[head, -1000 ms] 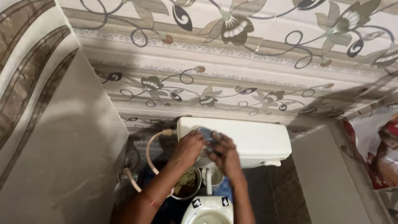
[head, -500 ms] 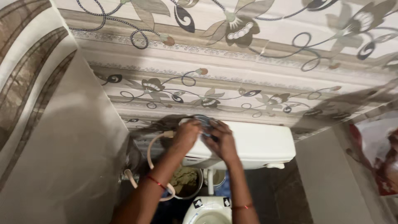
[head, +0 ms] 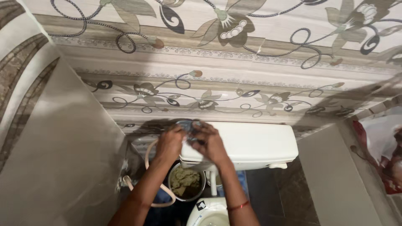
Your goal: The person pours liquid from a blue bottle into a small cup, then uses a scrubbing brush to clean the toilet cistern. They repeatedly scrub the top and sides of the cistern, occasionally rinsing the brush in a bucket of water.
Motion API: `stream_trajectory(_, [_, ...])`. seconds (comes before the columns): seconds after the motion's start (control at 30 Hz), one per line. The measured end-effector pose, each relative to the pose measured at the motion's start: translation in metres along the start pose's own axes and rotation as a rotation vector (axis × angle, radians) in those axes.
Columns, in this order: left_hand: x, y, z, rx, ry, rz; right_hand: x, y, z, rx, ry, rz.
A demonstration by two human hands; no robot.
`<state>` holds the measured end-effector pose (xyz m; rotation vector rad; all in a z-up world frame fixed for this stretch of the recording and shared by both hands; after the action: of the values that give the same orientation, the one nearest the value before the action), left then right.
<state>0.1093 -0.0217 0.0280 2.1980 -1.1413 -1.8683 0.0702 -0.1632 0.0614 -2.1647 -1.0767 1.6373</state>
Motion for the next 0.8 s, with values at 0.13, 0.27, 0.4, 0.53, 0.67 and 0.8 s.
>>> stream_trajectory(0.13, [0.03,0.036,-0.033,0.154,-0.019,0.013,-0.034,0.033,0.014,0.052,0.115,0.006])
stream_trajectory(0.27, [0.037,0.094,-0.01,0.306,-0.072,0.059,-0.062,0.032,0.07,0.14,0.169,0.072])
stream_trajectory(0.4, [0.022,0.114,0.027,0.326,-0.046,-0.008,-0.065,-0.001,0.096,0.14,0.182,0.075])
stream_trajectory(0.53, [0.013,0.092,0.03,0.197,-0.135,-0.106,-0.055,-0.01,0.078,0.092,0.099,-0.008])
stream_trajectory(0.67, [0.032,0.091,-0.011,0.167,-0.13,-0.129,-0.066,0.035,0.054,0.103,0.095,0.001])
stream_trajectory(0.8, [0.075,0.124,-0.054,0.26,-0.158,0.022,-0.099,0.079,0.067,0.14,0.159,0.055])
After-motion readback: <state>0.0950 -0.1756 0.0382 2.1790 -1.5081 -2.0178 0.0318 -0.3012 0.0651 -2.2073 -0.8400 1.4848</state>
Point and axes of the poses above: each hand's wrist, its own z-axis away from the middle knuckle, its own x-axis out of the palm, y = z × x, the point moved 7 cm from there along -z, towards the middle knuckle, and after that the axes turned 2 degrees about -y, right-handed, at the moved point
